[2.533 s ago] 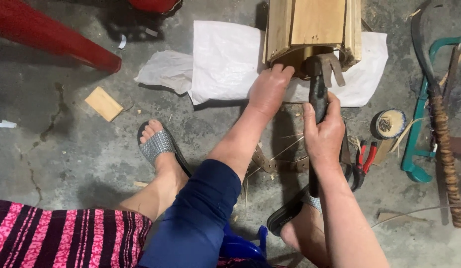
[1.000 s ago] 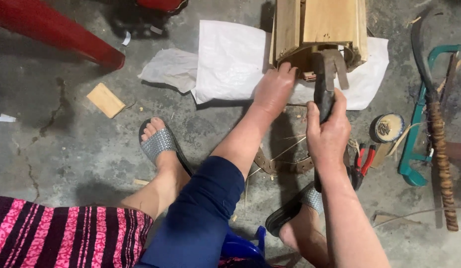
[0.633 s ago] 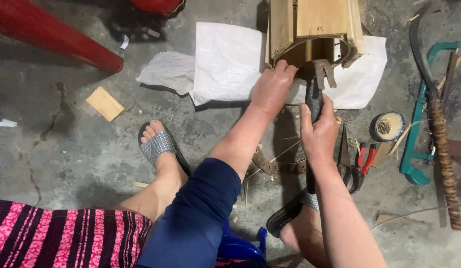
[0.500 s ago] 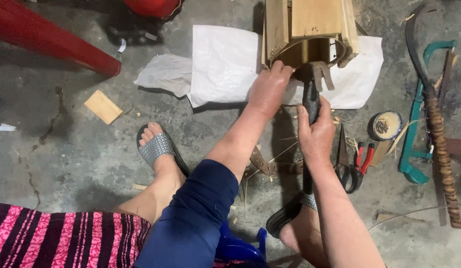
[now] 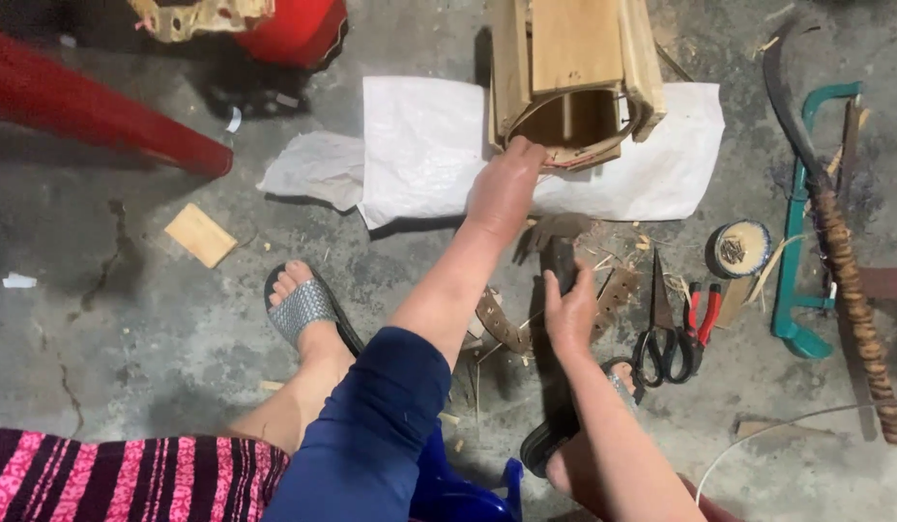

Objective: Fitting and securing wooden slats onto a circular frame using a hammer and nails to assemble a drum-like object.

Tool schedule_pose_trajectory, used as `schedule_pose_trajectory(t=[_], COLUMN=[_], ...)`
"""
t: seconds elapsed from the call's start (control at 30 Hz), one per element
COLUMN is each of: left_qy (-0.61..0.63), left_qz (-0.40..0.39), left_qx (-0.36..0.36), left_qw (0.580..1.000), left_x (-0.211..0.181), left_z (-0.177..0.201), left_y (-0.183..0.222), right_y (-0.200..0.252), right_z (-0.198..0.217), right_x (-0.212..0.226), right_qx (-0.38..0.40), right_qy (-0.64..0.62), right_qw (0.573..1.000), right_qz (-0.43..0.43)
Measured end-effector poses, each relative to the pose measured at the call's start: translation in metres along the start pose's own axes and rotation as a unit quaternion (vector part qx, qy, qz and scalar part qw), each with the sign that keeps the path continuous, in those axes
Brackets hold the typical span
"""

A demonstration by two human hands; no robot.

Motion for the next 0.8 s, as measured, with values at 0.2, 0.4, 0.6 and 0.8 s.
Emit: schedule_pose_trajectory(t=[0.2,0.4,0.6,0.8], left_qy=[0.013,0.016,0.164,0.178], left_qz=[0.000,-0.005,0.064,0.053], left_qx=[0.026,0.027,0.049,0.088], left_qw=[1.000,1.000,0.983,0.979], left_x=[-0.003,-0.009,0.002,0.009], left_z=[0.008,0.015,0.006,0.005], left_y=[-0.003,0.000,-0.001,-0.005], right_y=[-0.010,-0.124,-0.198,-0.197], right_z=[-0.006,0.099,0.107,0.104], right_x=[0.015,0.106,0.157,0.154], right_qx=[-0.030,0.001,0.098,0.055], right_qy=[0.061,-0.175,0.085,0.114], right_qw=[0.994,0.970,0.975,0.963], right_qz=[0.087,0.167,0.178,0.236])
Point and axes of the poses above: each hand's wrist, its own y-axis away from the middle knuckle, its own z-axis out of the back of the hand, x = y × z, the point moved 8 cm from there along -y, towards the middle knuckle, and after that the axes turned 10 degrees about x, right-handed, at the moved point
